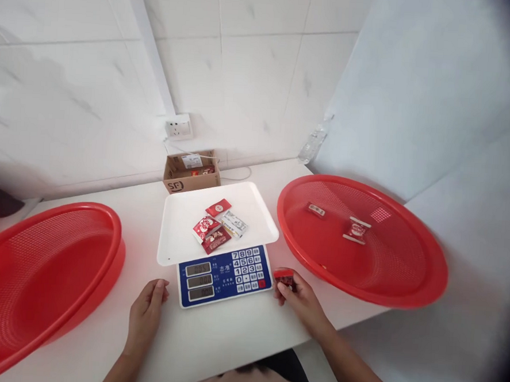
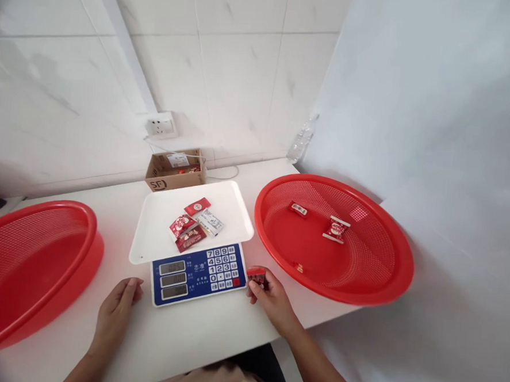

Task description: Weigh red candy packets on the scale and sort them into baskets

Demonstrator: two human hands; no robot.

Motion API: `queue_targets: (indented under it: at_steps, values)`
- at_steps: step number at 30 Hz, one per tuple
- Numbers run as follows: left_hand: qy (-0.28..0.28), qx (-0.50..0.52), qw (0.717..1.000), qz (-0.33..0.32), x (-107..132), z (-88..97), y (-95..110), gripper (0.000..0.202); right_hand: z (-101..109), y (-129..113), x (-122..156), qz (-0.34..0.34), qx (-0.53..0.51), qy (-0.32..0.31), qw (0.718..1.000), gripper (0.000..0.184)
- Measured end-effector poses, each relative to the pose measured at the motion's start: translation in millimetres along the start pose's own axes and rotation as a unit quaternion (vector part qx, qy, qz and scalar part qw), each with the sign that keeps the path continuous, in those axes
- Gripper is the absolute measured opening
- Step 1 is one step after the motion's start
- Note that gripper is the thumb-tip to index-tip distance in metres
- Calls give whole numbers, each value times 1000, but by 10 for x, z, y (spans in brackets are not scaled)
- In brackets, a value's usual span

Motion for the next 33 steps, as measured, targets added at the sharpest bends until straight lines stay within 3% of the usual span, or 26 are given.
queue_targets:
  at_steps: [3,7,11,13,15,17,19,21,23,26,33]
  values:
    - [16,27,1000,0,18,11,36,38,4,19,10,7,-38,0,999,25]
    - [20,74,997,20,-5,2,43,39,34,54,76,17,-104,51,993,31]
    - [48,166,984,39,-54,16,62,36,30,80,124,24,-95,56,994,23]
    - [97,168,981,-1,-42,79,178,33,20,78,126,28,-70,46,996,19]
    - [134,96,981,-104,6,139,419,28,11,70,119,30,-53,41,997,19]
    - [104,-7,962,-253,77,98,738,23,4,61,107,30,-44,43,998,19]
    - [29,-104,917,-385,150,-40,1003,21,-5,54,98,29,-39,43,998,20]
    - [-20,-183,876,-445,167,-184,1151,23,-16,50,95,30,-35,39,998,21]
    - [-24,-237,861,-450,127,-291,1221,27,-23,52,101,33,-34,34,998,21]
    - [-18,-269,859,-436,78,-420,1271,29,-10,65,116,35,-29,43,998,23]
    - [-69,-201,864,-455,175,-645,1377,24,1,80,100,33,-22,40,998,27]
Point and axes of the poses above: each hand's wrist, its own x-axis away from the middle knuckle, its own z-axis out of the back of the hand, y = z × x, the point moved 5 cm from there along -x, towards the middle knuckle, and after that the axes turned 4 degrees about x, right-handed, at the moved point
